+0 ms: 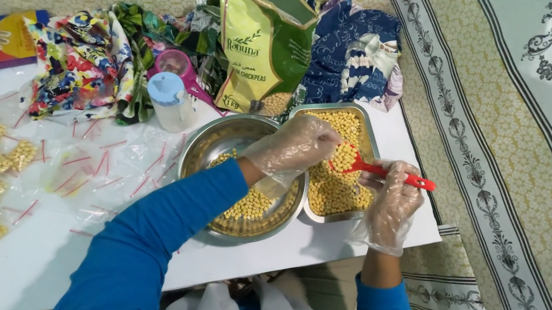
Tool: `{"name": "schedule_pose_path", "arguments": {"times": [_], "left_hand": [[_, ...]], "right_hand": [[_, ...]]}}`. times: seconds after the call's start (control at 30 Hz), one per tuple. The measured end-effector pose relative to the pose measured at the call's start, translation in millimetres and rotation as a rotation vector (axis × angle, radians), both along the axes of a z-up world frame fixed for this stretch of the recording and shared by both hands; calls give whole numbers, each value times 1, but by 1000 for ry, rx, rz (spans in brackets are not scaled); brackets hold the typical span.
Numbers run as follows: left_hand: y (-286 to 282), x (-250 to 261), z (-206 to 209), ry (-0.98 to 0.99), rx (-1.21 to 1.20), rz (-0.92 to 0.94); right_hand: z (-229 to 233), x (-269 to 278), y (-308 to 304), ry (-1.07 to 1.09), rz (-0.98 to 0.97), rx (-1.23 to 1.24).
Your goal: The person, wearing gloves, uses a small red scoop to transfer chickpeas from a metal tray into a metal bowl, then fills small plastic bags with the chickpeas by hand and places them in a pile on the table.
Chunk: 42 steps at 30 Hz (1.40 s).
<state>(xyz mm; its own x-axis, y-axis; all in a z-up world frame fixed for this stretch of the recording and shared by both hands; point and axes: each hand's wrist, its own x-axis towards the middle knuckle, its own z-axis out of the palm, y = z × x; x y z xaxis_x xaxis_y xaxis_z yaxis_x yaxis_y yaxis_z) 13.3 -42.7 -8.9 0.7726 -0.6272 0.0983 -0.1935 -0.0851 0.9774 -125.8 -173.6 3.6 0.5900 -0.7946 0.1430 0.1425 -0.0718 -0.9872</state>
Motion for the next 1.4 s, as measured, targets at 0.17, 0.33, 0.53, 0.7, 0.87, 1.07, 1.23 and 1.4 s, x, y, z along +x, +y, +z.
{"name": "schedule_pose_path", "arguments": {"times": [0.17,0.33,0.53,0.7,0.87,1.07,1.23,1.4], "left_hand": [[66,-10,37,-172,120,-30],[129,-17,67,-344,318,49],[159,-16,26,-374,363,107],[138,-10,43,-407,337,56],[80,-5,33,-557,317,110],[12,33,-15,-387,376,-158],[-6,5,-8,-572,553,-390],[-39,-8,-43,-752,861,-358]], "right_hand": [[17,1,52,-231,184,-179],[-10,10,91,-348,392,-596],[-25,15,96,-432,542,-905],[-13,15,61,-406,476,-521],[-12,19,26,-270,240,-454],[-55,32,-27,-222,89,-710],[-61,19,-38,-160,122,-788],[-64,-6,-29,-104,187,-678]]}}
